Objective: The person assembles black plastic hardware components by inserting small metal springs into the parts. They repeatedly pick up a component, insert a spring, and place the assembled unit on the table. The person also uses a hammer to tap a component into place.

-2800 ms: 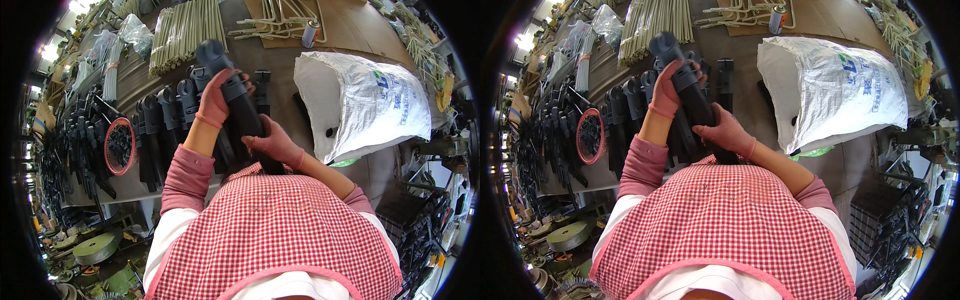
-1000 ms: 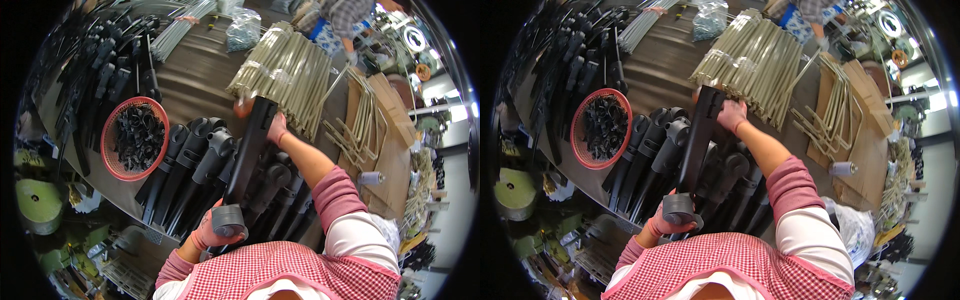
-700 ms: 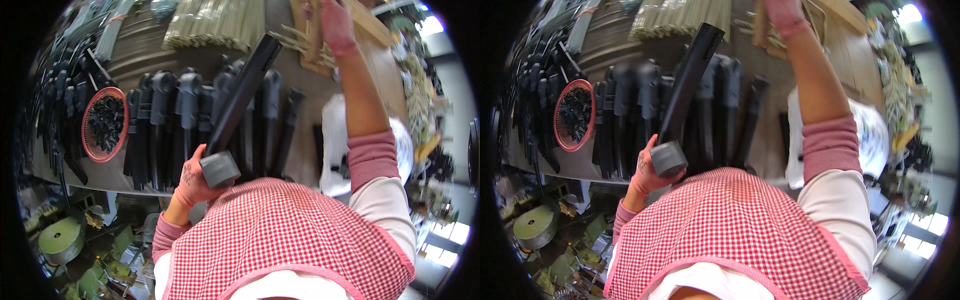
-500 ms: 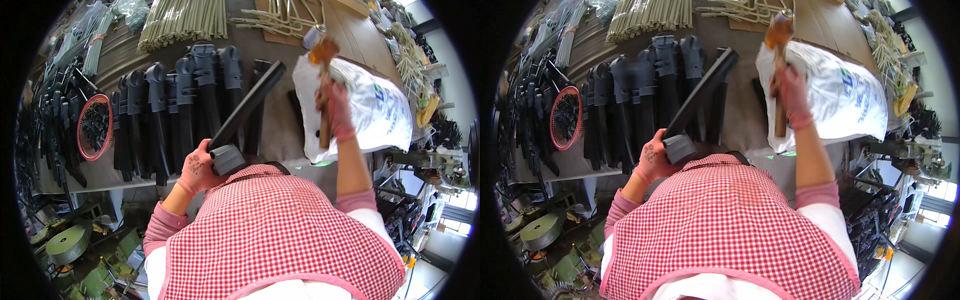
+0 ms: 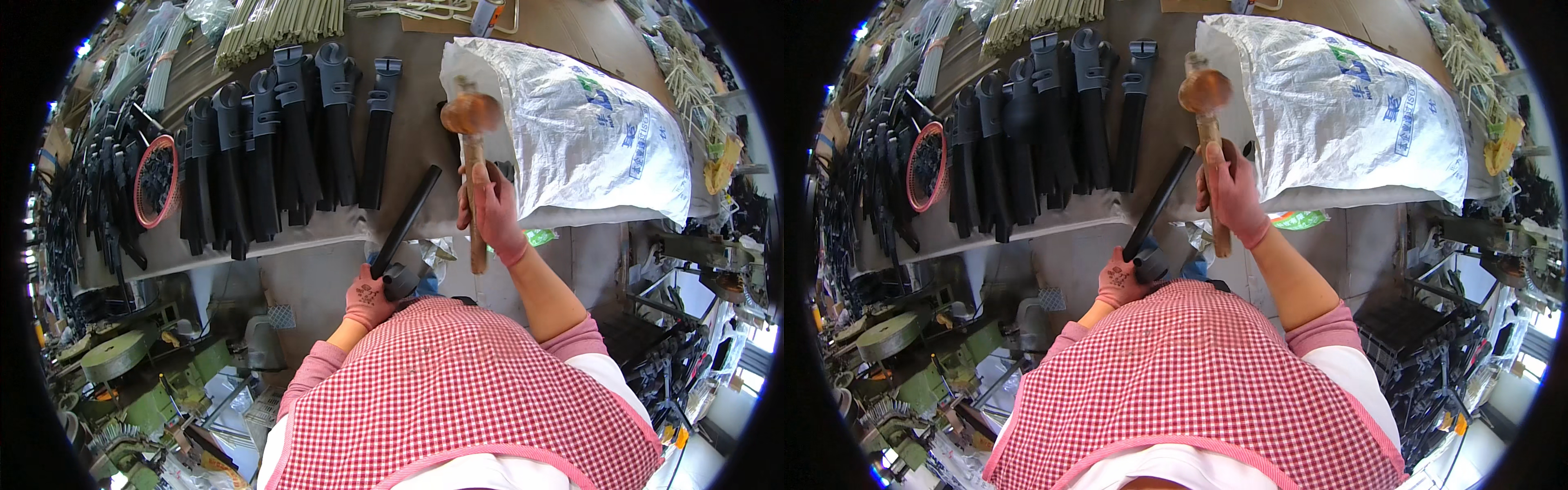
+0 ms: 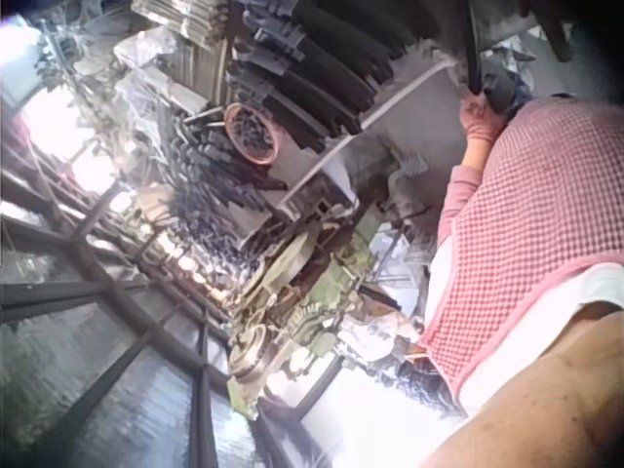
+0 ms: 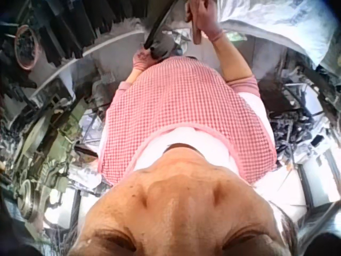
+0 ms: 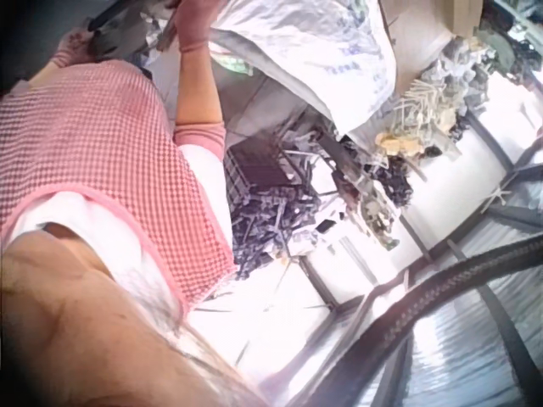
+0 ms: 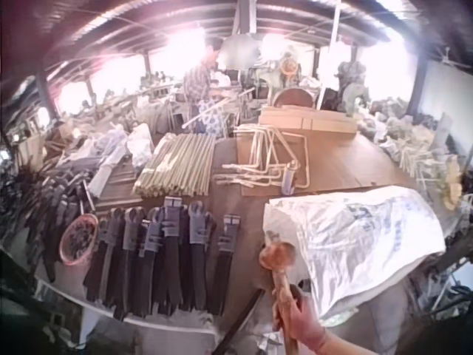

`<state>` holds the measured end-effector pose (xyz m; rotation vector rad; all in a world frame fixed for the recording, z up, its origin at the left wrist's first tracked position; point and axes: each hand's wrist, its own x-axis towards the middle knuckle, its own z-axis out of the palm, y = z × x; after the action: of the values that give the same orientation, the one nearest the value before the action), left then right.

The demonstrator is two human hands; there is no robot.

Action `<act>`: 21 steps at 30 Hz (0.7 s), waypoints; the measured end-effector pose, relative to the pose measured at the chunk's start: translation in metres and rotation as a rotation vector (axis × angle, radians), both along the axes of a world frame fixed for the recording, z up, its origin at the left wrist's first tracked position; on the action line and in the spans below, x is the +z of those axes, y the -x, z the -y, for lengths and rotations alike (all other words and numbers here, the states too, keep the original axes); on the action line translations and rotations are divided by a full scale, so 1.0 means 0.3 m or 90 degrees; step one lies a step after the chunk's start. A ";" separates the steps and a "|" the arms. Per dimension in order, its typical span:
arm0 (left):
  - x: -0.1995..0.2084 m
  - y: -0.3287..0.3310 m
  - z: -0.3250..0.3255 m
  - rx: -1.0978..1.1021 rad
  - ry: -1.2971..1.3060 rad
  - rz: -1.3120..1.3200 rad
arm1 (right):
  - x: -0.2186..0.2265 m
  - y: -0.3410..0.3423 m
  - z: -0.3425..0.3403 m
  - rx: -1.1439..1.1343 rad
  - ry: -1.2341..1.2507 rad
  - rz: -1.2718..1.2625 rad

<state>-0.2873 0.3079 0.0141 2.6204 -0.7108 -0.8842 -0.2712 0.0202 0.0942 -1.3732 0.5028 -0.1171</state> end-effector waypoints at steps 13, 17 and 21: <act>0.028 0.017 0.066 0.034 -0.003 -0.031 | -0.077 0.035 0.021 0.057 0.057 -0.222; 0.028 0.009 0.065 0.026 -0.045 -0.038 | -0.083 0.037 0.022 -0.011 0.001 0.122; 0.030 -0.005 0.051 0.032 0.014 0.000 | -0.062 0.021 0.017 0.067 -0.046 -0.305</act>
<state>-0.2858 0.2928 0.0232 2.6067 -0.6487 -0.8560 -0.2777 0.0149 0.0756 -1.3534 0.8229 0.3216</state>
